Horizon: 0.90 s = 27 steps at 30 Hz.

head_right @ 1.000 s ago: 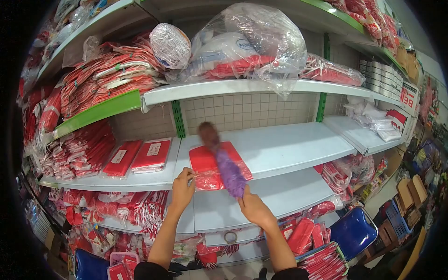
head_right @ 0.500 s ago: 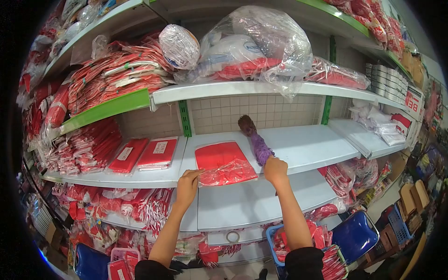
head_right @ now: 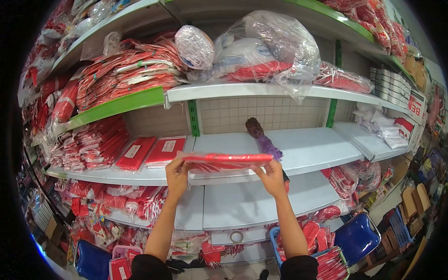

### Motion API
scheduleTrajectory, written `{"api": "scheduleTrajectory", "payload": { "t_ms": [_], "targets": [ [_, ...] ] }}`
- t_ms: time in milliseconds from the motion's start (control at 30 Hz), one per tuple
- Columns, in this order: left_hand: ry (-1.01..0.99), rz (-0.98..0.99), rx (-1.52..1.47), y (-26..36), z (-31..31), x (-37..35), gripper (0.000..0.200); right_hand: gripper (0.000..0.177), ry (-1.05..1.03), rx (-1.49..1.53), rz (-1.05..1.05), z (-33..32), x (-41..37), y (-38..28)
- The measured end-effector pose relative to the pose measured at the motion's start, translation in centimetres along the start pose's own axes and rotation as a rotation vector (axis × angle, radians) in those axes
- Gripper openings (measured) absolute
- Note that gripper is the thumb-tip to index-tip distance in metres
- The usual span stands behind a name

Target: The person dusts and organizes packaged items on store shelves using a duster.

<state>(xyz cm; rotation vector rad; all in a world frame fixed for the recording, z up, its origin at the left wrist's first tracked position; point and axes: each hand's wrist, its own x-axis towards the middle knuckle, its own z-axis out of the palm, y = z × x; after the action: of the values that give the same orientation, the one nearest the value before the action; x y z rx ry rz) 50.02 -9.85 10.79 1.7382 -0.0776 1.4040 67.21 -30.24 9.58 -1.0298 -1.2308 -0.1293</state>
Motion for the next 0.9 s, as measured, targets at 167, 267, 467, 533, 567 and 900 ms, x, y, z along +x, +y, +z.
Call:
{"api": "scheduleTrajectory", "payload": {
  "t_ms": [167,267,467,533,567,900],
  "targets": [
    [-0.157,-0.105,-0.138,3.2,-2.3,1.2,0.026,0.022,0.292,0.262,0.223,4.6,1.8,-4.6],
    [-0.378,-0.448,-0.313,3.9,-4.6,0.2,0.063,0.023,0.324,0.442,0.418,6.1,2.1,-3.9],
    [-0.648,-0.916,-0.635,-2.6,-10.3,-5.7,0.1,0.023,0.478,0.584,0.514,7.3,0.5,1.5],
    [-0.521,-0.839,-0.74,-3.0,-11.4,-6.4,0.08,0.023,0.494,0.56,0.52,7.8,0.4,3.0],
    [-0.521,-0.768,-0.73,-3.5,-12.3,-6.3,0.074,0.022,0.504,0.545,0.545,8.3,0.4,3.6],
    [-0.124,-0.666,-0.462,-3.4,-16.7,-0.8,0.049,0.025,0.28,0.831,0.763,14.9,8.9,10.9]
  ]
}}
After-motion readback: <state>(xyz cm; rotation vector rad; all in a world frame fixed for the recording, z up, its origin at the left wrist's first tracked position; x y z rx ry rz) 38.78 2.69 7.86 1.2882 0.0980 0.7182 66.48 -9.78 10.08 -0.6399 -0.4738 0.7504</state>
